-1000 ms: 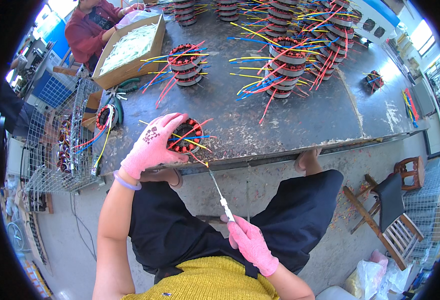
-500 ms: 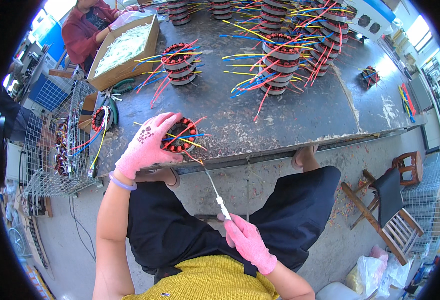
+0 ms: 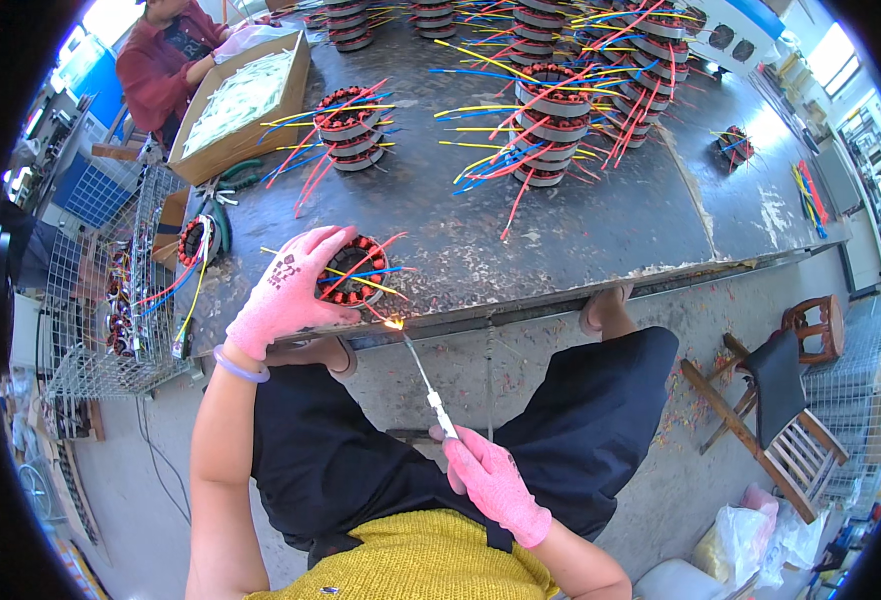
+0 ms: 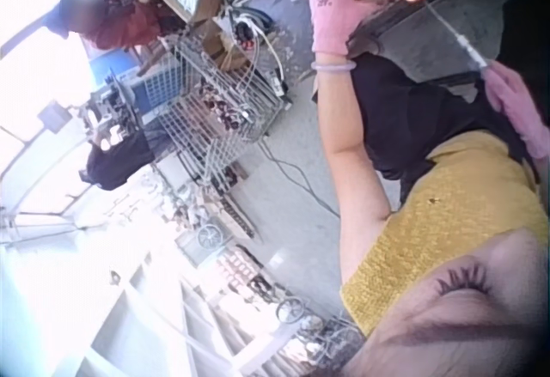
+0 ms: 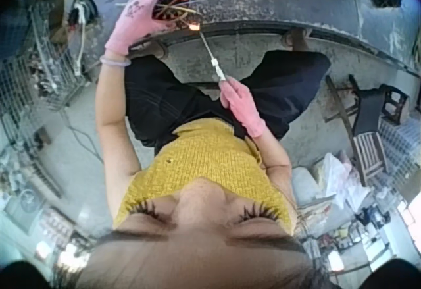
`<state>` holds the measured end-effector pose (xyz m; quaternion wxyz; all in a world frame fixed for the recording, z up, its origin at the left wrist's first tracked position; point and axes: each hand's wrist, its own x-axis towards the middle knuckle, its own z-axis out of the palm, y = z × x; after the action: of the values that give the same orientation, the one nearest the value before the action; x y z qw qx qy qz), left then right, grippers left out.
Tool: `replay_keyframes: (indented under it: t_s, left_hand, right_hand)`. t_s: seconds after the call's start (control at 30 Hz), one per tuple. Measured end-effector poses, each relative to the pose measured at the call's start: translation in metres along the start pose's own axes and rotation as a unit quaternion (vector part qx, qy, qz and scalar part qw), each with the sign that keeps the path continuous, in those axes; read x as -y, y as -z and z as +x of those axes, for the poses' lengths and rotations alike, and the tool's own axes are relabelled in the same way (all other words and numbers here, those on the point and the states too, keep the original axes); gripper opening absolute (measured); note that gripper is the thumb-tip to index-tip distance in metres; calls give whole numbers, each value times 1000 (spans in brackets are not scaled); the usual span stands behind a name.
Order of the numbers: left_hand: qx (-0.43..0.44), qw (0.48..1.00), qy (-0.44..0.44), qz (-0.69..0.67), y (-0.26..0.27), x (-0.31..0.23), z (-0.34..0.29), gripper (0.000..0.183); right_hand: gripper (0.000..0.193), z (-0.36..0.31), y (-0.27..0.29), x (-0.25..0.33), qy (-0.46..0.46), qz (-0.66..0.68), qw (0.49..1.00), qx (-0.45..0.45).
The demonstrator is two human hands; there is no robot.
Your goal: The person uses a lighter to heat shrink colored tubing onto wires protruding from a motor winding, handling the component with gloved hands and then placing it onto a stack on the workbench.
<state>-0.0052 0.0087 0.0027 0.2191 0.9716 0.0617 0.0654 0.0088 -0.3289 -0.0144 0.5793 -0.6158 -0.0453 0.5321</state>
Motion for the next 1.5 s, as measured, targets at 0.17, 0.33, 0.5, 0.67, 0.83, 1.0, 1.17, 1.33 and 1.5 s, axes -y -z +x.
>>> replay_keyframes:
  t_s: [0.17,0.33,0.5,0.67,0.83,1.0,1.17,1.33,1.5]
  left_hand:
    - [2,1000,-8,4,0,2,1,99]
    - [4,1000,-4,2,2,-1,1,99]
    - [5,1000,4,2,2,-3,1,99]
    - [4,1000,-8,-1,1,0,1,100]
    - [3,1000,-6,-4,0,2,0,100]
    - [2,1000,-12,0,-2,4,0,100]
    - [5,1000,-10,-1,0,2,0,100]
    - [8,1000,-2,-5,2,-2,-1,100]
    - [12,1000,-3,-15,4,0,0,99]
  right_hand:
    - [38,-2,1,-1,0,19,1000,5]
    - [38,0,2,-1,3,-2,1000,9]
    - [38,0,2,-4,9,1,1000,6]
    - [38,1,4,-10,9,27,1000,11]
    - [38,3,3,-7,13,10,1000,13]
    - [38,1,2,-5,11,25,1000,6]
    - [38,3,5,-12,19,5,1000,13]
    - [38,2,0,-5,18,19,1000,15]
    - [36,1,4,-8,16,29,999,14]
